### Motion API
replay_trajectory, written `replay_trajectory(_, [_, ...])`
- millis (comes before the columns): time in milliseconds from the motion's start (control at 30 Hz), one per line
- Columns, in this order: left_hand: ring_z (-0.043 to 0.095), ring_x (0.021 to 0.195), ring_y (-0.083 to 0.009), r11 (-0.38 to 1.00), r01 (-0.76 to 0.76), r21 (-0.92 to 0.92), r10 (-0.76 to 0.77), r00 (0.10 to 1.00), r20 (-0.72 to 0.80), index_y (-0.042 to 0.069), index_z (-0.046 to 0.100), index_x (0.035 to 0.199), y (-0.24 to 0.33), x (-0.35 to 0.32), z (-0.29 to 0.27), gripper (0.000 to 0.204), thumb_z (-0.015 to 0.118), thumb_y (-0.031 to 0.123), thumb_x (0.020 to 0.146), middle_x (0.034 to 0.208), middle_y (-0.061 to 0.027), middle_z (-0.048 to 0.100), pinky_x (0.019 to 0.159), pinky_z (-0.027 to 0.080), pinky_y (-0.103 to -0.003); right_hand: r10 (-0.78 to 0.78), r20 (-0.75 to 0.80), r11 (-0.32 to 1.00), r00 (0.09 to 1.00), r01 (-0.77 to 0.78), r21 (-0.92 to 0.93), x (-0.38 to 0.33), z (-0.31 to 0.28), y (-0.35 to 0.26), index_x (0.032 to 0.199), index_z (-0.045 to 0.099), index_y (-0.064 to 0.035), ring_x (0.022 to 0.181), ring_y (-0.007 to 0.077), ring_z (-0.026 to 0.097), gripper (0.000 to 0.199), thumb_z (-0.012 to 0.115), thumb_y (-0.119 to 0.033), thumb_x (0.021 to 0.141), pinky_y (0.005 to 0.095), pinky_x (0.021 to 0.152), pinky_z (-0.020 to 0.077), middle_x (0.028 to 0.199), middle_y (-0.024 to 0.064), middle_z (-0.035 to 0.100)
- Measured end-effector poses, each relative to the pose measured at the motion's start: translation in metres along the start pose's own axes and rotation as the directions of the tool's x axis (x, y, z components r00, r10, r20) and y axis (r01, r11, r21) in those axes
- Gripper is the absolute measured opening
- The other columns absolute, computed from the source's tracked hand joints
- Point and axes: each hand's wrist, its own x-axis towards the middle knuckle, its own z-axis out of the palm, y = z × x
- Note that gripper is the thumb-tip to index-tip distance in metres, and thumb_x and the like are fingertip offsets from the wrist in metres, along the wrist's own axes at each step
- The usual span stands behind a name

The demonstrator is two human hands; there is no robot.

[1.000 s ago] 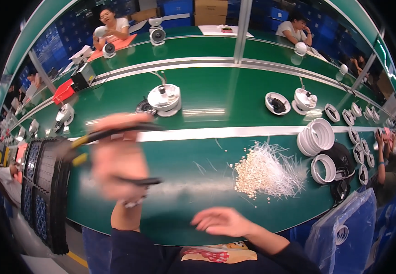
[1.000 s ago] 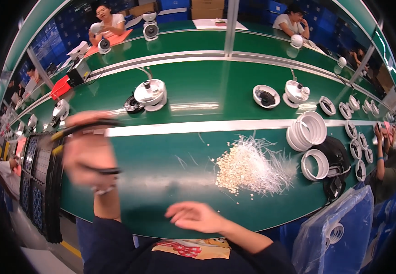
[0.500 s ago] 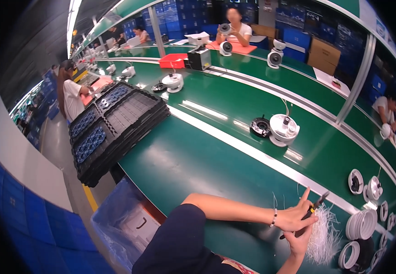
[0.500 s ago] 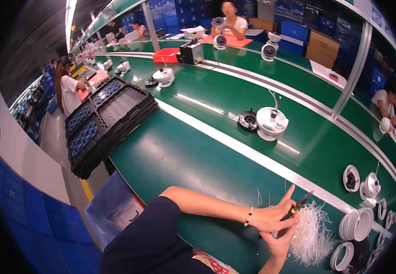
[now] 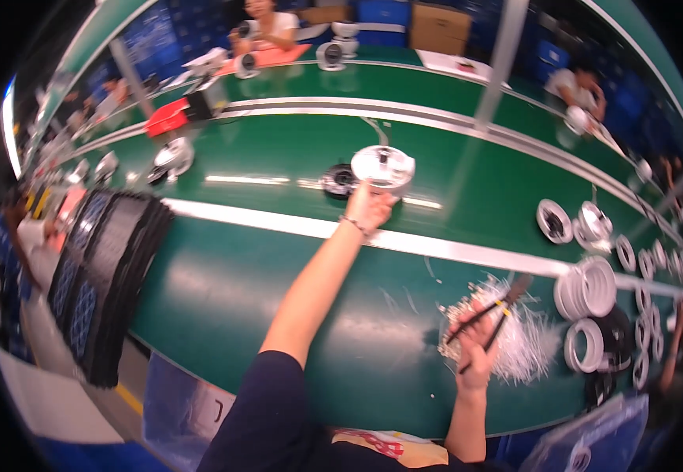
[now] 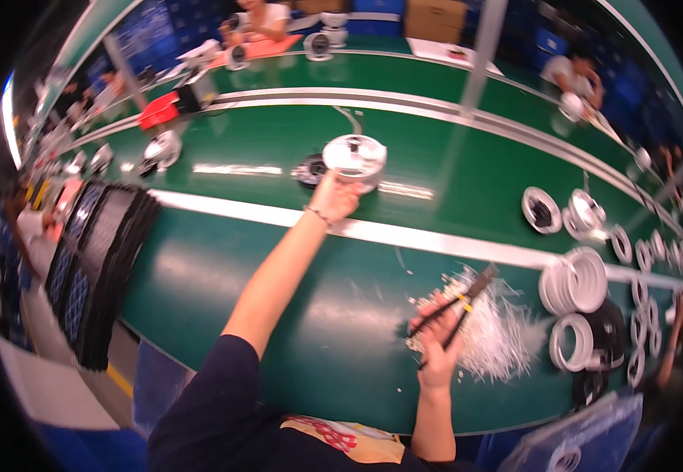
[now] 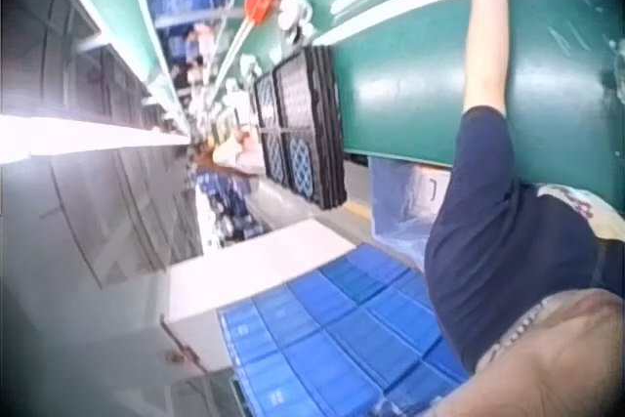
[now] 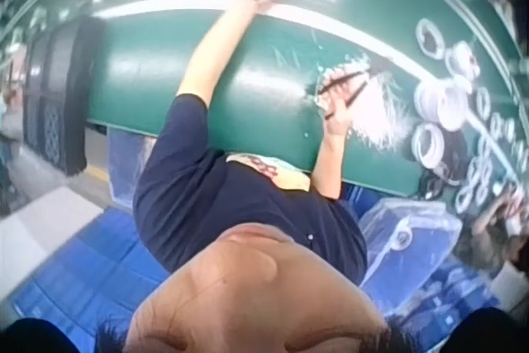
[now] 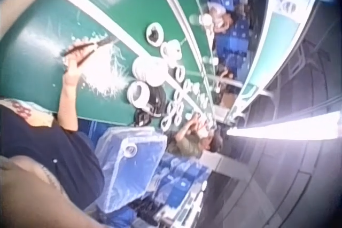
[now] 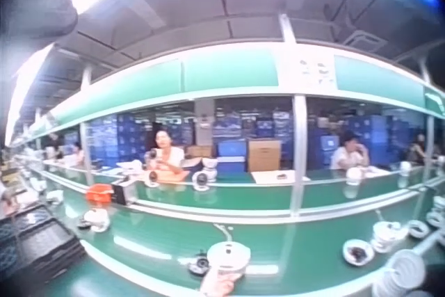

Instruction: Assembling security camera components on a production line, including circuit boards and housings.

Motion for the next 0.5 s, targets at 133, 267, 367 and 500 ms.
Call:
replay_trajectory(133, [0.057, 0.071, -0.0173, 0.927, -0.04, 0.372, 0.128, 0.968, -0.214, 0.002, 0.047, 0.097, -0.023, 0.016, 0.025, 0.049, 0.037, 0.048, 0.083, 0.085, -0.0061, 0.055, 0.053, 0.046, -0.028, -0.006, 0.038, 1.0, 0.999, 0.006, 0.009, 0.003, -0.008, 0.001, 0.123, 0.031, 0.0063, 0.082, 0.0139, 0.048, 0.058, 0.053, -0.001, 0.07, 0.0267, 0.077, 0.0416, 0.095, 0.0065, 0.045])
replay_trajectory(267, [0.058, 0.084, -0.028, 0.967, -0.13, 0.218, 0.152, 0.984, -0.09, -0.006, 0.038, 0.108, -0.019, 0.018, 0.027, 0.033, 0.034, 0.014, 0.082, 0.1, -0.0212, 0.051, 0.064, 0.052, -0.034, -0.002, 0.077, 0.986, 0.997, 0.015, -0.163, -0.001, -0.012, -0.006, 0.122, 0.036, 0.0035, 0.083, 0.0103, 0.046, 0.06, 0.06, -0.003, 0.068, 0.0228, 0.075, 0.0392, 0.095, 0.0041, 0.045])
replay_trajectory(367, [0.059, 0.084, -0.0278, 0.853, -0.28, 0.44, 0.246, 0.96, 0.133, -0.002, 0.035, 0.114, -0.045, -0.019, 0.045, 0.035, 0.034, -0.001, 0.079, 0.106, -0.0175, 0.05, 0.061, 0.056, -0.033, -0.292, 0.01, 0.852, 0.956, 0.265, -0.451, 0.002, -0.024, -0.014, 0.12, 0.04, 0.0035, 0.084, 0.012, 0.045, 0.062, 0.064, -0.004, 0.063, 0.024, 0.071, 0.0382, 0.093, 0.0054, 0.047])
replay_trajectory(500, [0.06, 0.082, -0.0274, 0.78, -0.18, 0.599, 0.073, 0.978, 0.197, 0.004, 0.026, 0.121, -0.056, -0.097, 0.066, 0.051, 0.033, -0.006, 0.072, 0.107, -0.0163, 0.05, 0.058, 0.056, -0.031, -0.52, 0.089, 0.364, 0.85, 0.314, -0.877, 0.009, -0.027, -0.053, 0.114, 0.047, 0.0001, 0.085, 0.0265, 0.047, 0.062, 0.069, -0.009, 0.057, 0.0336, 0.074, 0.0383, 0.093, 0.0126, 0.05])
